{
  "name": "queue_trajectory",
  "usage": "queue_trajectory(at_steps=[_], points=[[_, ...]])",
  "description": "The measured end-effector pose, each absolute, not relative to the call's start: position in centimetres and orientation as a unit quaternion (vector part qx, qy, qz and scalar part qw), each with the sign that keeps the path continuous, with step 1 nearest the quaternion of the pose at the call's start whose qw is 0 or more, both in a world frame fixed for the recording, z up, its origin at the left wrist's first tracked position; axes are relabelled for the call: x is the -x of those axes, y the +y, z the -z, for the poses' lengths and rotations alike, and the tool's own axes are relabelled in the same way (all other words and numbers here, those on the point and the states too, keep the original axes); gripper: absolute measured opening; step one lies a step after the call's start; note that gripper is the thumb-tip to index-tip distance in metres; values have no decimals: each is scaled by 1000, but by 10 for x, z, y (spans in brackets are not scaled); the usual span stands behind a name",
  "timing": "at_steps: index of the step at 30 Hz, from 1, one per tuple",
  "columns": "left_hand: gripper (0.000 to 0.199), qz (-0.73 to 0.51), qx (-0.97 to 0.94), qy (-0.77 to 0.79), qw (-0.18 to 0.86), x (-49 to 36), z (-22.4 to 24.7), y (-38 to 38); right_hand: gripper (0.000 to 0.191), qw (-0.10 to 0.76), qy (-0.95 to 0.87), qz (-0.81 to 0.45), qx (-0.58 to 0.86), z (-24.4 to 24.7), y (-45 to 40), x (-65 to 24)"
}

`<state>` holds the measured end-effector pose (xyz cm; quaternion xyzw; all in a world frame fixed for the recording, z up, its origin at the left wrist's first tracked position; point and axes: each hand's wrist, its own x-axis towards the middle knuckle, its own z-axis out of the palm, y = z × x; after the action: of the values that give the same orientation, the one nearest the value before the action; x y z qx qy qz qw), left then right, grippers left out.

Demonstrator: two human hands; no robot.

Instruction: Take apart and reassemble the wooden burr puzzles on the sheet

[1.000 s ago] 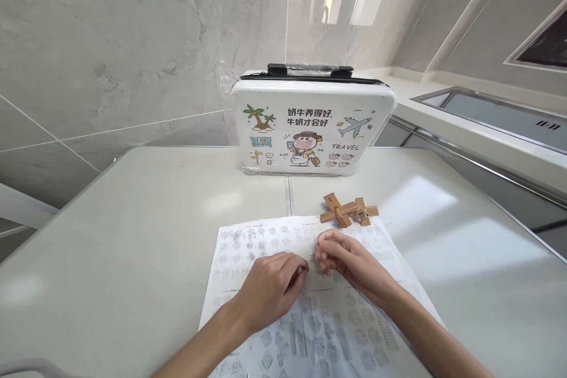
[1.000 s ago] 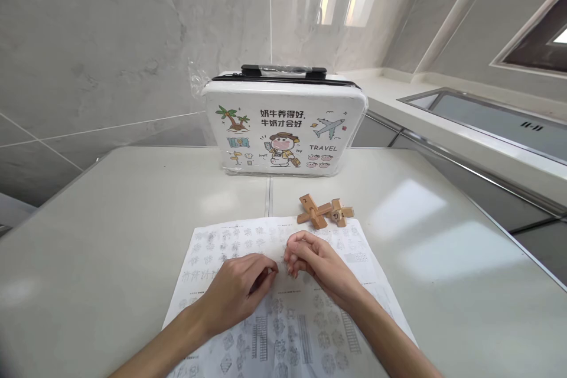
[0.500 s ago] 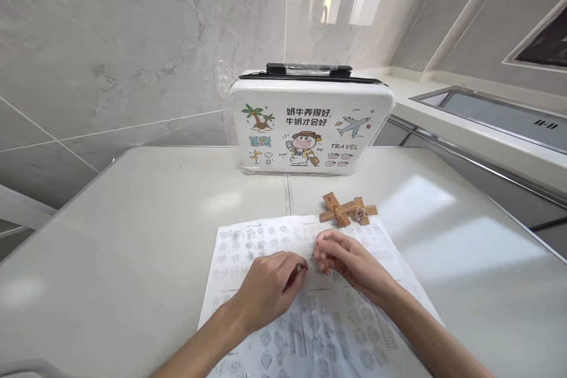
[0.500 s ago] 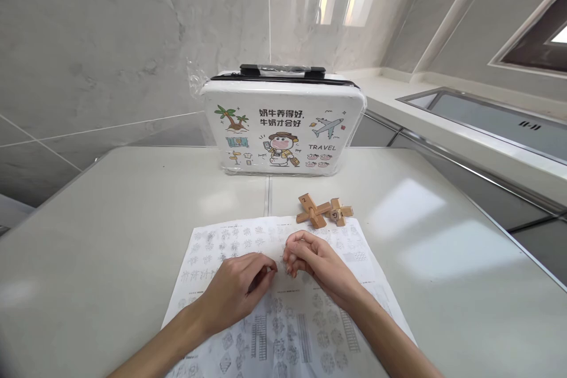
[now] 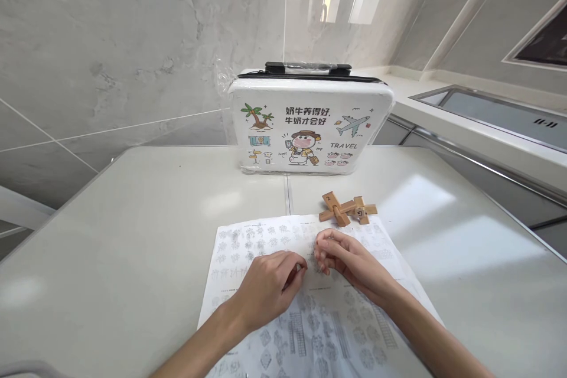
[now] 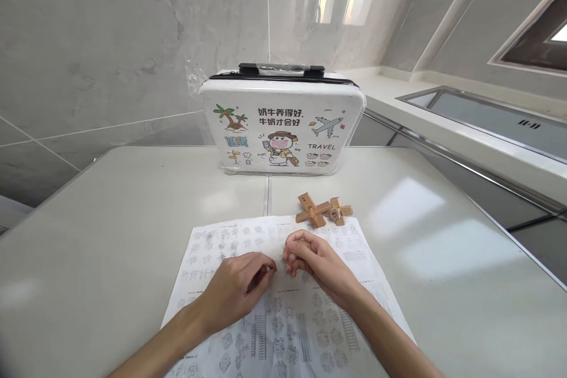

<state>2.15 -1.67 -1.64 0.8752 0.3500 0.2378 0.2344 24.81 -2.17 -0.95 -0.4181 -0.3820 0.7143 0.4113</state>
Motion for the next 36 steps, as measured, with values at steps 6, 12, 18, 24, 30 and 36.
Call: queue_trajectory(at_steps=[6, 12, 18, 24, 30, 36], points=[[16, -230, -877, 349, 236, -21, 17, -17, 34, 414, -384, -713, 415, 9, -22, -247], [15, -231, -878, 349, 234, -21, 18, -18, 31, 415, -386, -714, 411, 10, -22, -248], [15, -232, -877, 348, 236, -21, 17, -18, 28, 411, -391, -714, 410, 10, -23, -249], [15, -238, -877, 347, 233, -21, 19, -17, 30, 410, -391, -715, 410, 11, -22, -249], [14, -240, -879, 344, 227, -21, 20, -17, 37, 419, -367, -718, 416, 11, -21, -248], [15, -241, -877, 344, 236, -21, 17, -17, 61, 496, -268, -746, 356, 15, -22, -257]])
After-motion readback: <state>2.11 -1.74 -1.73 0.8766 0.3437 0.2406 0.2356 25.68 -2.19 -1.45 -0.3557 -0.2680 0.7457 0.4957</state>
